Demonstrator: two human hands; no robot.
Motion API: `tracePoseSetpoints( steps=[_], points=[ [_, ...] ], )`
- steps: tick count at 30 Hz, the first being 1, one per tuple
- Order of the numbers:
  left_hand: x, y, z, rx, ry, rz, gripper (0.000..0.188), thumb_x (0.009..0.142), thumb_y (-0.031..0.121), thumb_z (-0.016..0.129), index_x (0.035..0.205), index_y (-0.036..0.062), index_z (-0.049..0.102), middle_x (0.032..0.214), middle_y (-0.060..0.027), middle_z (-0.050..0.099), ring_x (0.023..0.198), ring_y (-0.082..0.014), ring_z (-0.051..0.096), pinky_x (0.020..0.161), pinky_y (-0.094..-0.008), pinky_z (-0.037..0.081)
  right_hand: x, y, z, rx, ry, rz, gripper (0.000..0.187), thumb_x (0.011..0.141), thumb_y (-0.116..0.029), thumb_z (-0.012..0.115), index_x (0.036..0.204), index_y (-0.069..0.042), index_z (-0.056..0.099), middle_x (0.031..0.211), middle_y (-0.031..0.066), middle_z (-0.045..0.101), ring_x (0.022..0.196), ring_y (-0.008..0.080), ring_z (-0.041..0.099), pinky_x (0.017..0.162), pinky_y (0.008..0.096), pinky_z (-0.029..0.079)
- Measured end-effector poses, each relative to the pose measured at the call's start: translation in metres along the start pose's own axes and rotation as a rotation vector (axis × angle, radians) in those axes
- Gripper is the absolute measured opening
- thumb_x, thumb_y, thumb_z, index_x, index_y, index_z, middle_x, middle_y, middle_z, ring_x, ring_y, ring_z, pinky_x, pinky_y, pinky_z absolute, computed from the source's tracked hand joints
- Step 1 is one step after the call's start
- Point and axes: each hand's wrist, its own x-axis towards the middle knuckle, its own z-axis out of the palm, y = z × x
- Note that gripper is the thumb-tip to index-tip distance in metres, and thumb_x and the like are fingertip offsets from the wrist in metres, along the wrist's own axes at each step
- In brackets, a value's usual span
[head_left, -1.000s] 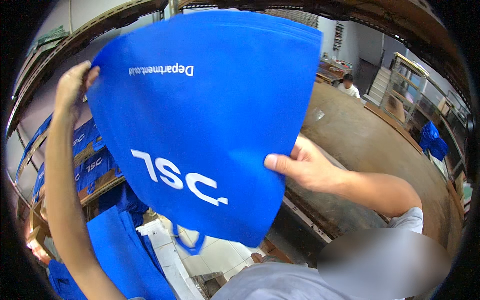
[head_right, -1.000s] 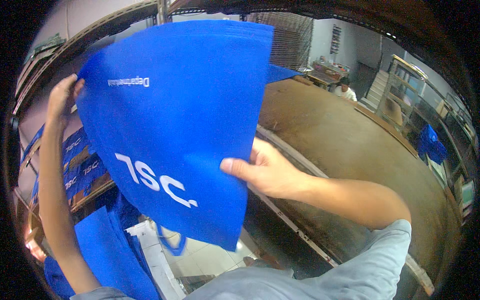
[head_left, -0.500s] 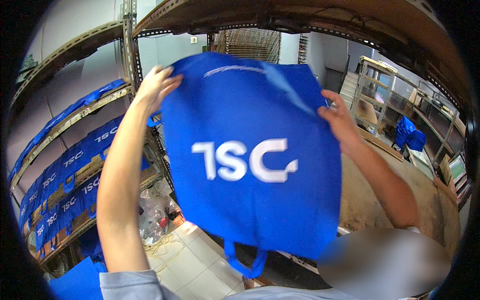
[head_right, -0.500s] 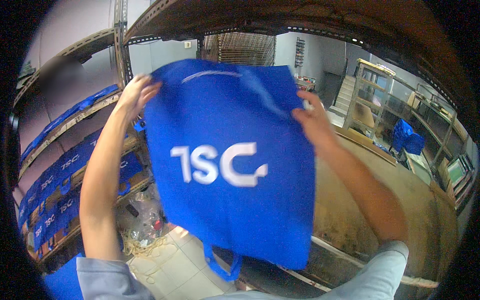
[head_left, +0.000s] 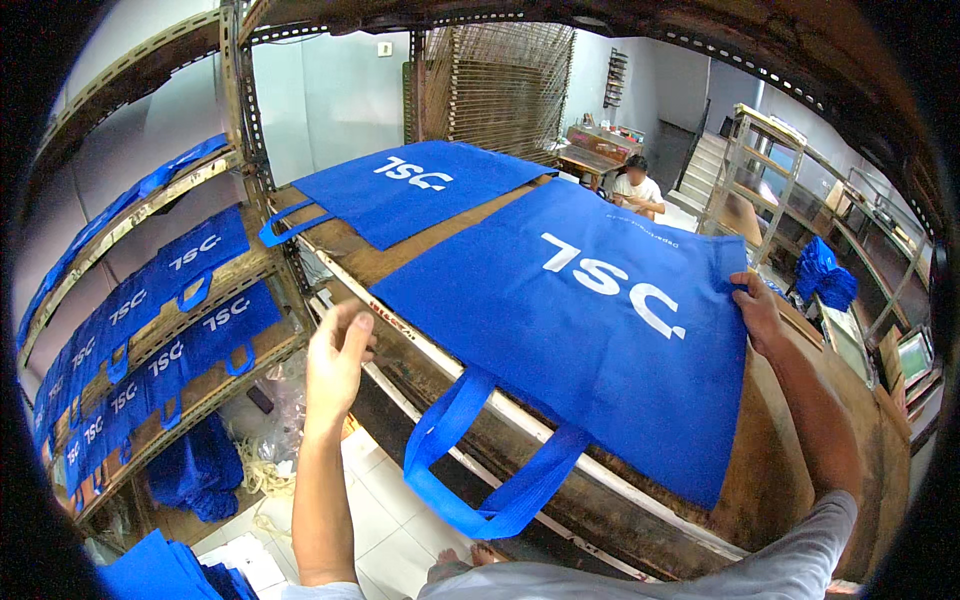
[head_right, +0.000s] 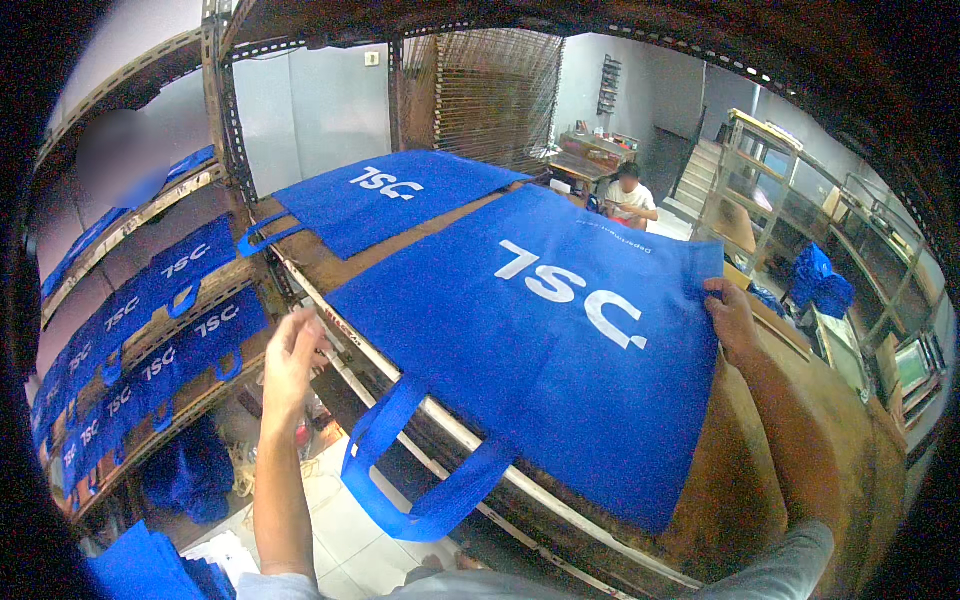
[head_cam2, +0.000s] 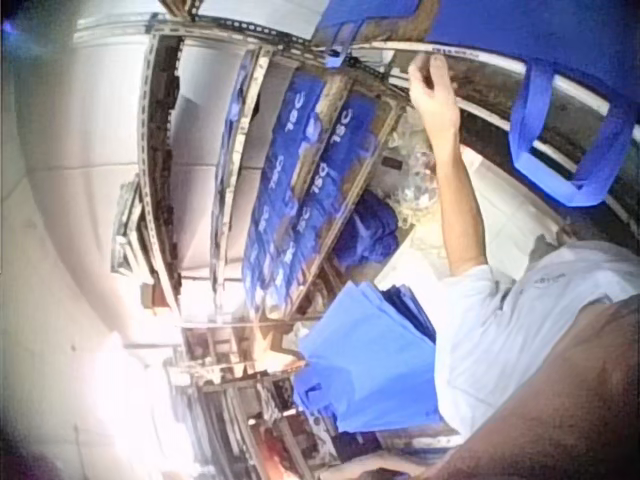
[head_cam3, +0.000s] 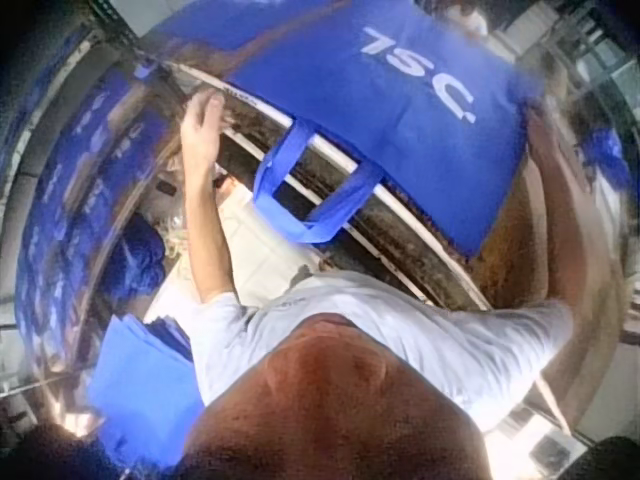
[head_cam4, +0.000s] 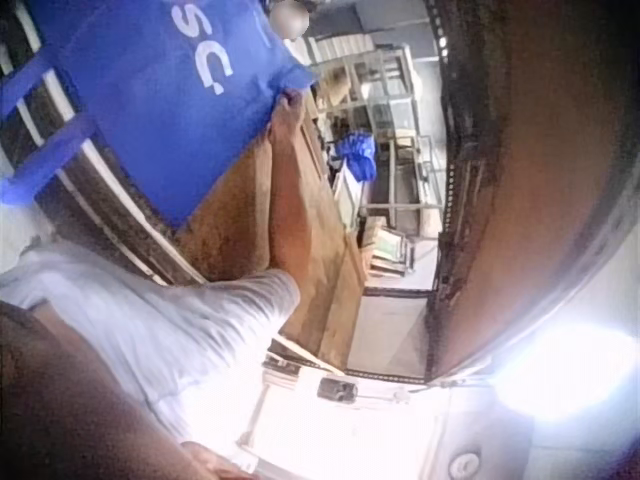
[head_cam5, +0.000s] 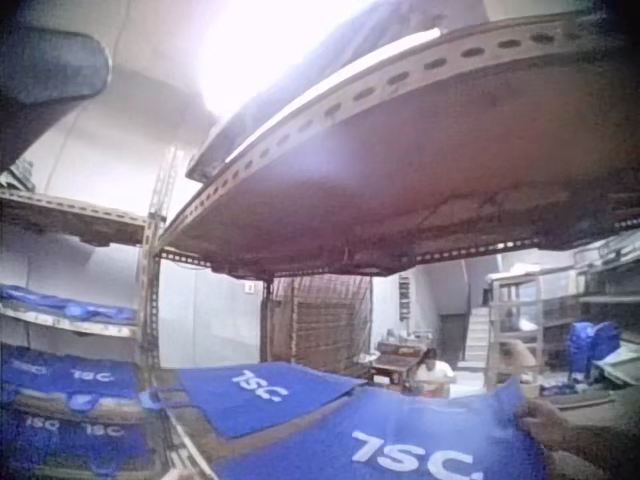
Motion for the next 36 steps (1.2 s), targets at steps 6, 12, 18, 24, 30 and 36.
tracePoseSetpoints(
  steps=[6, 12, 18, 24, 30, 36],
  points=[
    [0.047, 0.025, 0.011, 0.886, -0.010, 0.338, 0.042, 0.077, 0.033, 0.069, 0.099, -0.0026, 0.064, 0.086, -0.0174, 0.060, 0.078, -0.0251, 0.061, 0.071, -0.0350, 0.047, -0.015, -0.005, -0.003, -0.137, 0.061, -0.144, 0.028, 0.085, -0.003, 0.051, 0.112, -0.001, 0.055, 0.108, 0.0092, 0.057, 0.102, 0.0199, 0.053, 0.093, 0.0301, 0.040],
    [0.090, 0.046, 0.009, 0.852, -0.454, 0.188, 0.029, 0.074, 0.022, 0.069, 0.087, -0.0019, 0.060, 0.075, -0.0133, 0.058, 0.071, -0.0185, 0.053, 0.067, -0.0341, 0.044, -0.030, -0.026, 0.005, -0.123, 0.064, -0.034, 0.036, 0.085, -0.003, 0.049, 0.121, 0.000, 0.053, 0.120, 0.0136, 0.055, 0.115, 0.0236, 0.050, 0.102, 0.0326, 0.035],
    [0.123, 0.040, 0.029, 0.431, -0.345, 0.389, 0.022, 0.079, 0.012, 0.066, 0.093, 0.0001, 0.054, 0.076, -0.0032, 0.053, 0.073, -0.0115, 0.049, 0.065, -0.0296, 0.042, -0.033, -0.021, 0.005, -0.221, 0.261, -0.228, 0.041, 0.086, -0.002, 0.049, 0.126, 0.000, 0.050, 0.128, 0.0166, 0.052, 0.122, 0.0277, 0.046, 0.106, 0.0342, 0.031],
    [0.178, 0.067, 0.034, 0.195, -0.227, 0.451, 0.027, 0.081, 0.012, 0.065, 0.104, 0.0028, 0.052, 0.080, -0.0039, 0.056, 0.071, -0.0096, 0.051, 0.061, -0.0256, 0.042, 0.023, -0.063, -0.006, -0.122, 0.291, -0.260, 0.042, 0.086, 0.000, 0.048, 0.128, 0.000, 0.049, 0.130, 0.0157, 0.051, 0.120, 0.0245, 0.048, 0.104, 0.0323, 0.033],
    [0.224, 0.017, 0.019, 0.520, -0.022, 0.649, 0.031, 0.074, 0.013, 0.066, 0.101, 0.0011, 0.056, 0.080, -0.0170, 0.063, 0.074, -0.0282, 0.062, 0.067, -0.0365, 0.048, 0.079, -0.053, 0.040, -0.028, 0.163, -0.144, 0.040, 0.086, -0.008, 0.050, 0.124, 0.003, 0.050, 0.120, 0.0116, 0.054, 0.107, 0.0184, 0.050, 0.095, 0.0285, 0.037],
    [0.214, -0.027, 0.003, 0.600, -0.218, 0.479, 0.031, 0.073, 0.017, 0.067, 0.099, 0.0031, 0.059, 0.098, -0.0181, 0.064, 0.091, -0.0293, 0.061, 0.081, -0.0369, 0.047, 0.076, -0.006, 0.073, -0.163, -0.006, -0.080, 0.037, 0.081, -0.005, 0.051, 0.116, 0.005, 0.055, 0.112, 0.0107, 0.058, 0.105, 0.0203, 0.054, 0.096, 0.0304, 0.038]
  ],
)
